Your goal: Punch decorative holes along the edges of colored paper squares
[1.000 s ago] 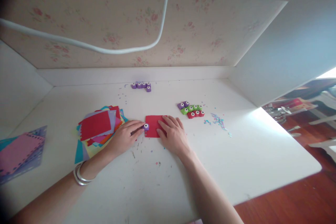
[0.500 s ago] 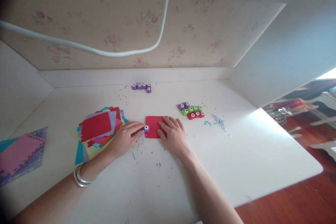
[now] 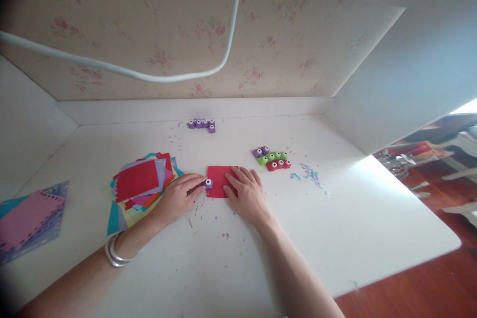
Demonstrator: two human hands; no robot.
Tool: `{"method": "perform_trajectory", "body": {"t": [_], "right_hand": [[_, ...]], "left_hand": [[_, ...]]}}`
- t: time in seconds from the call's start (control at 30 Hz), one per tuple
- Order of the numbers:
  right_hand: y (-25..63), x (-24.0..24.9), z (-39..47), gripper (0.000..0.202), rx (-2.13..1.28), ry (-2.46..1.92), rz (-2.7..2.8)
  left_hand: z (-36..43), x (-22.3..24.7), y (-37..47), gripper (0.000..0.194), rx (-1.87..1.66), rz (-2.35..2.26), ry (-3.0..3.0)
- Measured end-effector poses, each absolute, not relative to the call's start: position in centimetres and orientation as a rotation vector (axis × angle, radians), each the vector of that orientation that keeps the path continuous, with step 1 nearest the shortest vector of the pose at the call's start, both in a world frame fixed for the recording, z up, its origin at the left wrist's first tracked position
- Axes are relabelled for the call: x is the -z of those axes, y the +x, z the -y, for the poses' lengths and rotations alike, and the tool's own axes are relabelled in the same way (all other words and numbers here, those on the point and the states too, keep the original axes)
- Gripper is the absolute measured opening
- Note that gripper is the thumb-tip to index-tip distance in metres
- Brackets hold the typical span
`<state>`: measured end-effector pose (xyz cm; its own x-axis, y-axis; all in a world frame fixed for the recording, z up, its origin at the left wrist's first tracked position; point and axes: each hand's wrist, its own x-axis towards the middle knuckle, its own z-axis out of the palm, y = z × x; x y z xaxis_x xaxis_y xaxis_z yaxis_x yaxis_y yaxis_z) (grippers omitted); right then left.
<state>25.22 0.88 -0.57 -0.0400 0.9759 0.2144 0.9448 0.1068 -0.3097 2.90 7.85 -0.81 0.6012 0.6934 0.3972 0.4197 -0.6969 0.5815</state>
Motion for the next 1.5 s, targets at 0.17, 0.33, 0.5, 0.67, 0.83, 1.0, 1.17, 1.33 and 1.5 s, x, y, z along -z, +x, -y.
{"method": "perform_trajectory", "body": {"t": [0.17, 0.33, 0.5, 0.67, 0.83, 1.0, 1.17, 1.33, 1.5], "right_hand": [[25.3, 0.7, -0.9, 0.038, -0.119, -1.87, 2.03], [25.3, 0.6, -0.8, 0.038, -0.12, -1.871, 2.028], [25.3, 0.6, -0.8, 0.038, -0.123, -1.868, 2.018], [25.3, 0.7, -0.9, 0.038, -0.124, -1.86, 2.018], [25.3, 0.5, -0.9, 0.037, -0.131, -1.854, 2.01], [25.1, 0.1, -0.7, 0.036, -0.13, -1.858, 1.995], [25.1, 0.1, -0.6, 0.035, -0.125, -1.861, 1.99], [25.2, 0.2, -0.6, 0.036, -0.119, -1.86, 1.99], [25.2, 0.2, -0.6, 0.036, -0.121, -1.857, 1.999]], "left_hand": [[-7.9, 0.9, 2.9, 0.022, -0.868, -0.885, 2.399], [-7.8, 0.8, 2.9, 0.023, -0.857, -0.886, 2.384], [-7.8, 0.6, 2.9, 0.022, -0.858, -0.885, 2.369], [-7.8, 0.7, 3.0, 0.022, -0.858, -0.894, 2.378], [-7.6, 0.1, 3.1, 0.024, -0.826, -0.93, 2.369], [-7.6, -1.3, 3.1, 0.025, -0.72, -0.976, 2.345], [-7.9, -2.4, 3.6, 0.023, -0.762, -1.042, 2.288], [-8.7, -3.0, 4.7, 0.025, -0.709, -1.069, 2.225], [-9.6, -2.6, 5.3, 0.019, -0.541, -1.057, 2.228]]}}
